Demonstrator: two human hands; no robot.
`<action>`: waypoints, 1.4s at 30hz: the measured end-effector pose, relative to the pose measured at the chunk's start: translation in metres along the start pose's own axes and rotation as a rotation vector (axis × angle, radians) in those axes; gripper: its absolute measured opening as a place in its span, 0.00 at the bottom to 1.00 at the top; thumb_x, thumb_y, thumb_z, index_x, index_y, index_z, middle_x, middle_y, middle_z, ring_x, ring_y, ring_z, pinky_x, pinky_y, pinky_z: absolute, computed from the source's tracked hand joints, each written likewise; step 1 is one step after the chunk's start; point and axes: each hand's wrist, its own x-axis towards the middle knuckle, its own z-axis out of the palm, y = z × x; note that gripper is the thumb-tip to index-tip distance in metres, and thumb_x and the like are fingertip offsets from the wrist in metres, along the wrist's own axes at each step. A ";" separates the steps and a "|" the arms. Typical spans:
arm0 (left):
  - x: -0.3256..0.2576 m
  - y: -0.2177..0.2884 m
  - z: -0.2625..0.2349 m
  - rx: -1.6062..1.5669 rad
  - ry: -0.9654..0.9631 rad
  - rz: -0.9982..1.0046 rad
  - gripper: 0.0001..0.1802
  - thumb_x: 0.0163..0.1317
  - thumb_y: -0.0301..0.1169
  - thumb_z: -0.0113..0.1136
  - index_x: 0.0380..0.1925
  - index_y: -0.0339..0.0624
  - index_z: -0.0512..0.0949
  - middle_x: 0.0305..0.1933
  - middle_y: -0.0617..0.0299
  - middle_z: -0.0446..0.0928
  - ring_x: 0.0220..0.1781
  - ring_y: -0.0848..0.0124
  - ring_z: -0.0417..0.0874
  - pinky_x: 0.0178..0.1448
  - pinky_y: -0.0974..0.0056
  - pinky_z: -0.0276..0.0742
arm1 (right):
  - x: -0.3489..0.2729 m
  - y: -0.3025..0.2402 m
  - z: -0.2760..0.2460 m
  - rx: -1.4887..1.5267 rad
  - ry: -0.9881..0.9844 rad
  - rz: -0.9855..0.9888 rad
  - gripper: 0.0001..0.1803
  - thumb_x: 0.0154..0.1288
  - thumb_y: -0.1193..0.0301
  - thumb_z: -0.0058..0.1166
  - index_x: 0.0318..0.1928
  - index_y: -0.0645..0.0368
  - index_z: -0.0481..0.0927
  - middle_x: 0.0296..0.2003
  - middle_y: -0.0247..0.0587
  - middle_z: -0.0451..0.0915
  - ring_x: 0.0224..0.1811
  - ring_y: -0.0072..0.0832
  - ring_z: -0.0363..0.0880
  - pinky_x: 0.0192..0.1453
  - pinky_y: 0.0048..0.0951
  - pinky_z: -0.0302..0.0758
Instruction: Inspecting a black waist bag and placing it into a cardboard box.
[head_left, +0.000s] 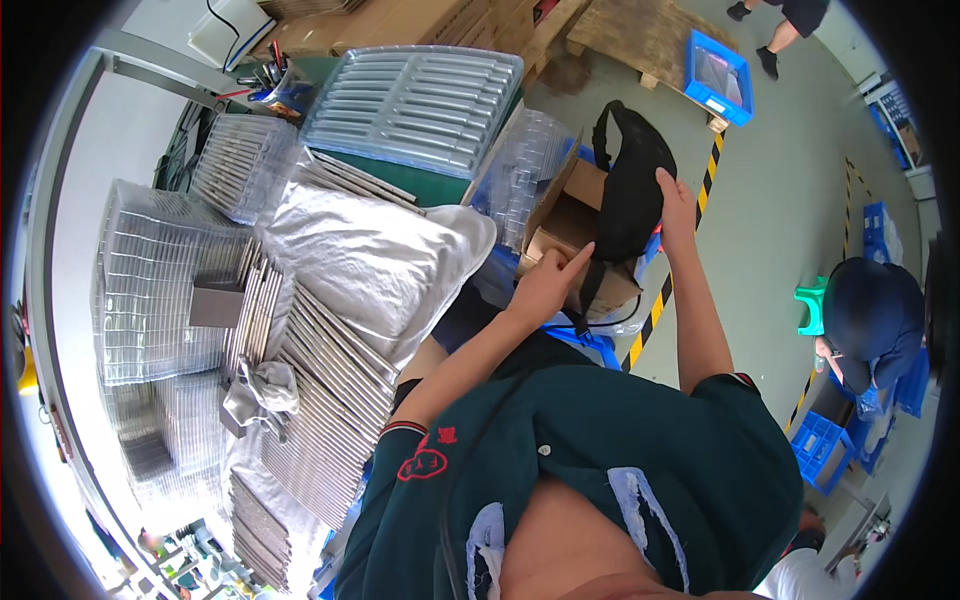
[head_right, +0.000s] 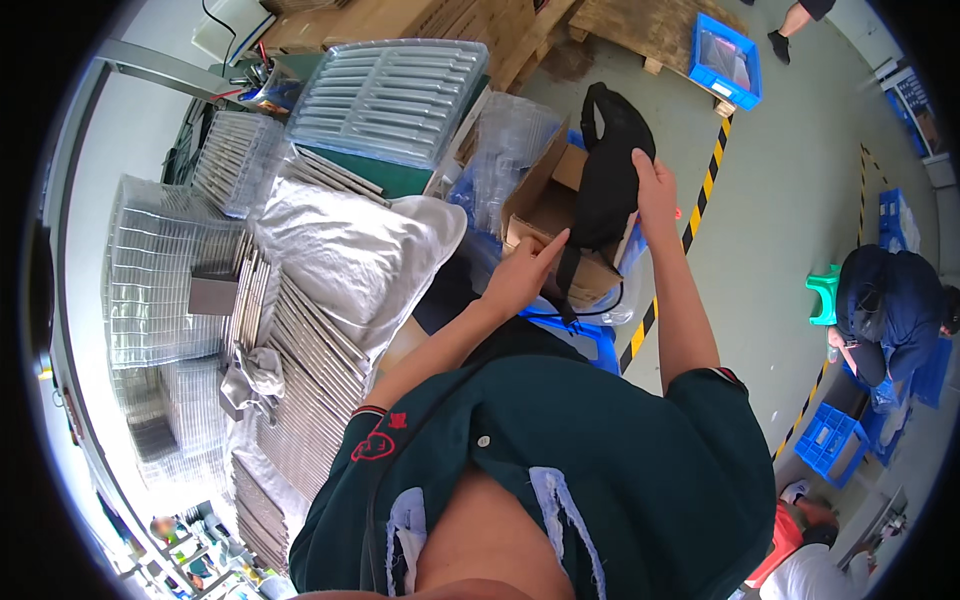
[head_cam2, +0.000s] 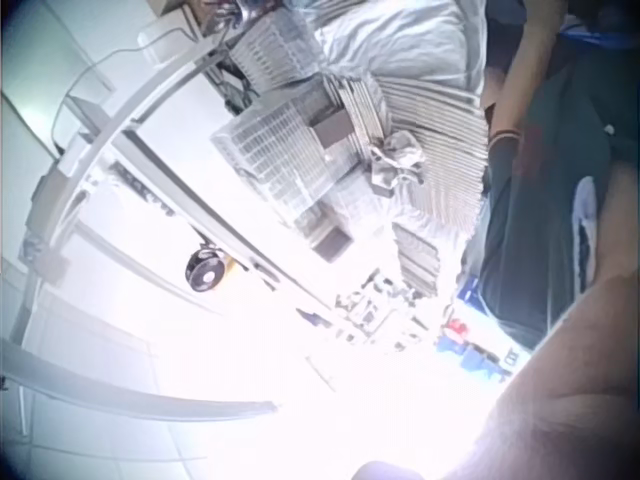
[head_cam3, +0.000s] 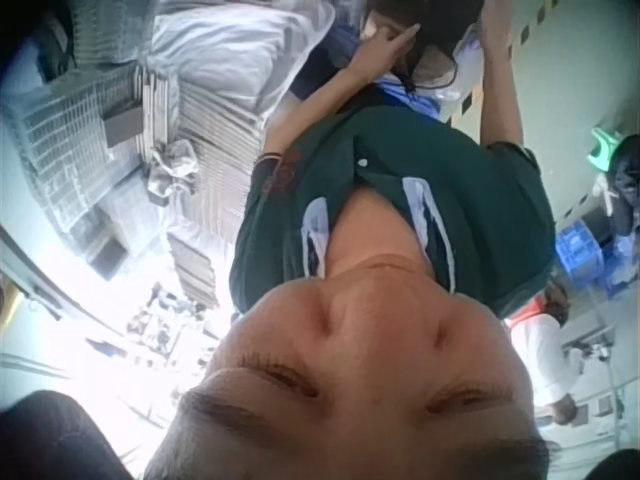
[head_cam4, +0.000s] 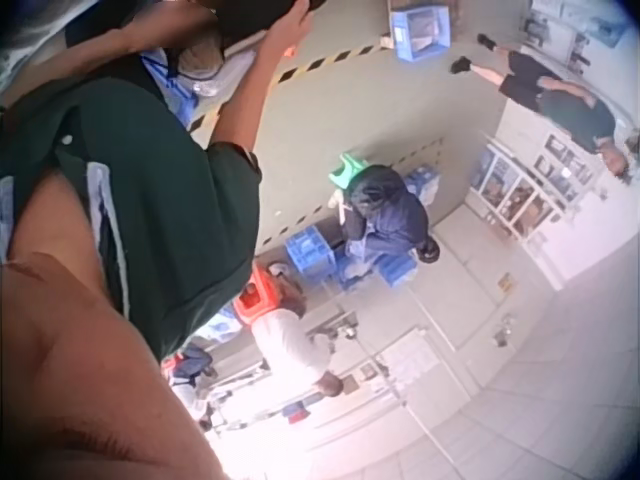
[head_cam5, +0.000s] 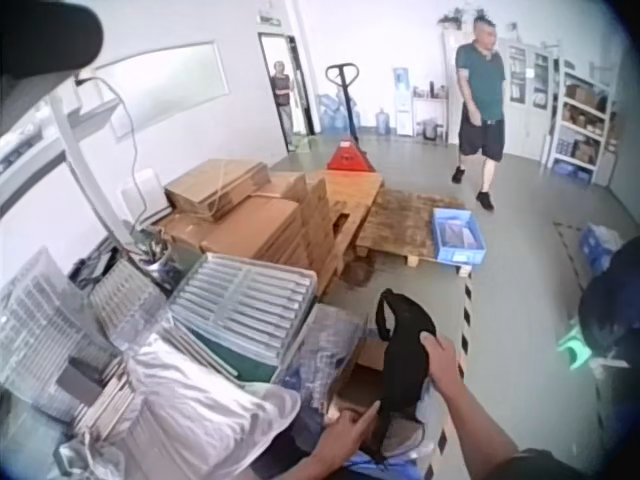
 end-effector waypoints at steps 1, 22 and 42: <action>0.000 -0.002 0.001 0.031 0.002 -0.009 0.34 0.52 0.24 0.48 0.61 0.60 0.55 0.32 0.53 0.65 0.31 0.58 0.73 0.35 0.59 0.73 | -0.005 -0.016 0.008 0.039 0.014 -0.029 0.14 0.61 0.64 0.49 0.20 0.55 0.70 0.18 0.20 0.66 0.21 0.09 0.60 0.24 0.15 0.57; 0.071 0.042 0.000 0.382 -0.102 0.303 0.08 0.46 0.36 0.56 0.22 0.43 0.78 0.32 0.58 0.72 0.34 0.61 0.77 0.33 0.58 0.71 | -0.073 -0.137 -0.002 0.239 0.033 -0.067 0.12 0.59 0.68 0.48 0.36 0.67 0.75 0.32 0.41 0.78 0.32 0.23 0.76 0.37 0.20 0.72; 0.068 -0.042 0.055 -0.378 0.165 -0.038 0.36 0.52 0.24 0.52 0.61 0.39 0.49 0.61 0.48 0.56 0.61 0.55 0.60 0.62 0.63 0.57 | -0.065 -0.074 0.010 0.287 -0.050 0.113 0.12 0.61 0.67 0.48 0.36 0.65 0.76 0.32 0.36 0.78 0.32 0.18 0.75 0.38 0.18 0.70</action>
